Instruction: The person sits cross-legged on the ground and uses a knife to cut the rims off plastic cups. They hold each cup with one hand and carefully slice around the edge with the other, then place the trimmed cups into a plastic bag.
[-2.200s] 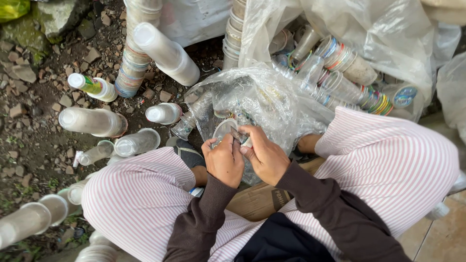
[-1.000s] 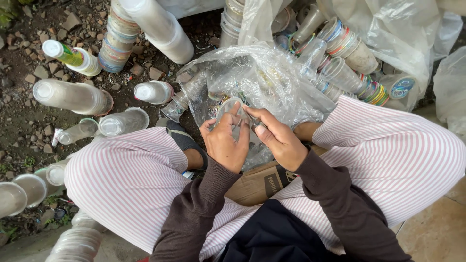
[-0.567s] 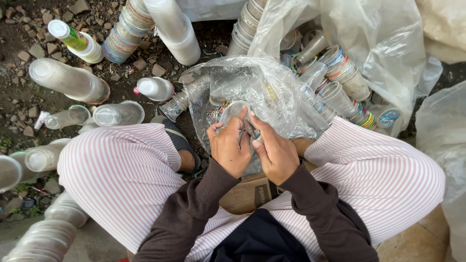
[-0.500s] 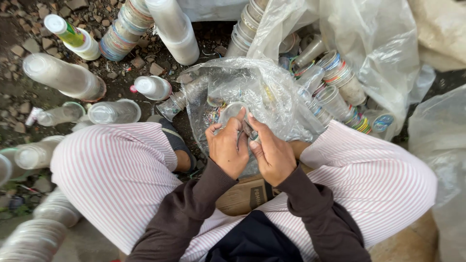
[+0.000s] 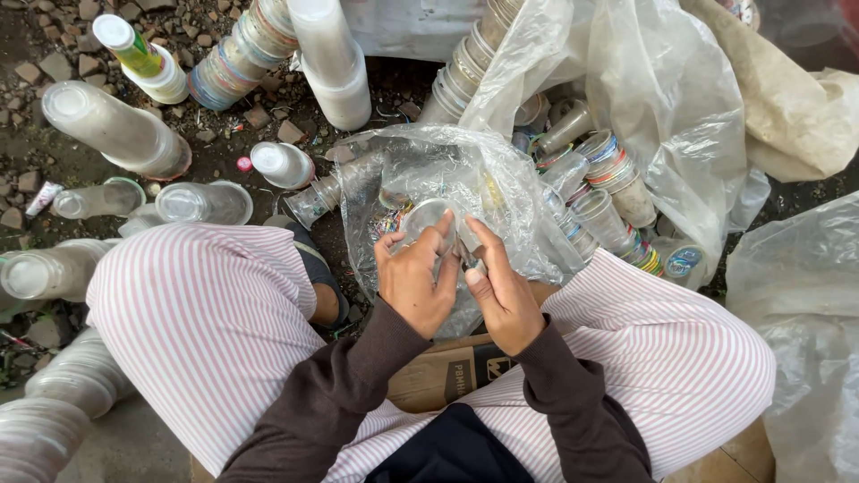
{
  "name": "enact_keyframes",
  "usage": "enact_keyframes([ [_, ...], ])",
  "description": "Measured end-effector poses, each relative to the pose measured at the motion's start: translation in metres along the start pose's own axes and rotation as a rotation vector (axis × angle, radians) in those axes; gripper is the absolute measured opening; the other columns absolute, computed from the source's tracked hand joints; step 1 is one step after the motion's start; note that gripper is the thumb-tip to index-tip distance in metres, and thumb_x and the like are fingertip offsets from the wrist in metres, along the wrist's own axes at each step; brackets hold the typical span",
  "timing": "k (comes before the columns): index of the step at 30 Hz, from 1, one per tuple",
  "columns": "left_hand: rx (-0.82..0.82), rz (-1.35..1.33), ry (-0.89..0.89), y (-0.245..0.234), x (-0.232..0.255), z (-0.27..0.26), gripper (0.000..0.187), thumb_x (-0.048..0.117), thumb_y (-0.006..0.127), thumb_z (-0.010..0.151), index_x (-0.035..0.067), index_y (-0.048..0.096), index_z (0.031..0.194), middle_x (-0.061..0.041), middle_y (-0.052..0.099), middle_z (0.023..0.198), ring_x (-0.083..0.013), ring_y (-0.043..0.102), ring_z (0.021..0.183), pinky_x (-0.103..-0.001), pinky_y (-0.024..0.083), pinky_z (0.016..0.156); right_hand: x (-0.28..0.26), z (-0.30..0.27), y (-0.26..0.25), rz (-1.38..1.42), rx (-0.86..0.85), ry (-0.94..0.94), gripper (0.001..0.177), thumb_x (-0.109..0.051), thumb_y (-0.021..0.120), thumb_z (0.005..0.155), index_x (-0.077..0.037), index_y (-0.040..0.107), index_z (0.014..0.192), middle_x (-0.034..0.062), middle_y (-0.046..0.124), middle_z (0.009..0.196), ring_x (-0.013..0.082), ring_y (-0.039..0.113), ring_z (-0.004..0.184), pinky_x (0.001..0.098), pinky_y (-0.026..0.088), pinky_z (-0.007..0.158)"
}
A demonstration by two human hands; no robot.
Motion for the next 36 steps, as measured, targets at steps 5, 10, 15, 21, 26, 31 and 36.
enact_keyframes([
  [5, -0.009, 0.021, 0.032, 0.003, 0.005, -0.002, 0.010, 0.001, 0.065, 0.090, 0.005, 0.068, 0.099, -0.012, 0.078, 0.080, -0.0258, 0.076, 0.073, -0.052, 0.032, 0.105, 0.021, -0.005, 0.005, 0.026, -0.002, -0.014, 0.049, -0.022, 0.038, 0.106, -0.005, 0.038, 0.152, 0.0291, 0.056, 0.138, 0.0413, 0.053, 0.127, 0.0552, 0.044, 0.099],
  [10, 0.004, 0.058, 0.073, 0.005, 0.005, -0.002, 0.008, 0.007, 0.066, 0.091, 0.006, 0.066, 0.100, -0.009, 0.077, 0.078, -0.0238, 0.075, 0.070, -0.050, 0.032, 0.105, 0.022, -0.003, 0.002, 0.090, 0.014, -0.012, 0.044, -0.023, 0.039, 0.107, -0.002, 0.041, 0.145, 0.0298, 0.047, 0.150, 0.0465, 0.040, 0.139, 0.0606, 0.036, 0.108],
  [15, 0.005, 0.088, 0.060, 0.003, 0.005, 0.000, 0.027, 0.000, 0.065, 0.087, 0.002, 0.067, 0.114, -0.009, 0.078, 0.081, -0.0230, 0.075, 0.075, -0.051, 0.032, 0.106, -0.006, 0.002, -0.005, 0.044, -0.001, -0.001, 0.055, -0.023, 0.036, 0.105, -0.010, 0.029, 0.158, 0.0135, 0.062, 0.092, 0.0213, 0.056, 0.082, 0.0401, 0.051, 0.077],
  [21, -0.021, 0.179, 0.166, -0.002, 0.030, 0.001, 0.016, 0.002, 0.065, 0.087, 0.004, 0.068, 0.102, -0.018, 0.076, 0.111, -0.0296, 0.074, 0.103, -0.054, 0.033, 0.104, 0.000, 0.005, -0.010, 0.039, 0.056, -0.026, 0.048, -0.024, 0.037, 0.106, -0.006, 0.039, 0.151, 0.0181, 0.064, 0.107, 0.0215, 0.055, 0.092, 0.0448, 0.050, 0.083],
  [26, 0.013, 0.193, 0.135, 0.003, 0.013, 0.002, 0.037, 0.001, 0.065, 0.087, 0.001, 0.065, 0.124, -0.018, 0.077, 0.108, -0.0268, 0.075, 0.101, -0.051, 0.031, 0.106, -0.002, 0.003, -0.007, 0.076, 0.031, -0.043, 0.054, -0.022, 0.035, 0.105, -0.004, 0.027, 0.156, 0.0071, 0.054, 0.083, 0.0149, 0.046, 0.065, 0.0321, 0.047, 0.065],
  [31, 0.012, 0.199, 0.185, 0.005, 0.012, 0.000, 0.032, 0.003, 0.066, 0.085, 0.003, 0.067, 0.117, -0.018, 0.075, 0.116, -0.0281, 0.074, 0.105, -0.052, 0.031, 0.107, 0.019, 0.000, -0.006, 0.009, 0.037, -0.039, 0.053, -0.022, 0.037, 0.105, -0.006, 0.031, 0.155, 0.0115, 0.058, 0.090, 0.0172, 0.050, 0.064, 0.0349, 0.047, 0.062],
  [36, -0.023, 0.158, 0.210, -0.004, 0.030, 0.004, 0.022, -0.001, 0.062, 0.086, 0.002, 0.069, 0.107, -0.021, 0.076, 0.112, -0.0309, 0.074, 0.107, -0.053, 0.032, 0.106, 0.031, 0.003, -0.012, 0.073, 0.066, -0.059, 0.044, -0.019, 0.037, 0.106, -0.004, 0.039, 0.147, 0.0084, 0.052, 0.085, 0.0151, 0.044, 0.062, 0.0329, 0.043, 0.060],
])
Point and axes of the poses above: each hand's wrist, its own z-axis towards the middle knuckle, its own y-axis out of the palm, x = y × z, the point moved 5 cm from there along z, towards the middle knuckle
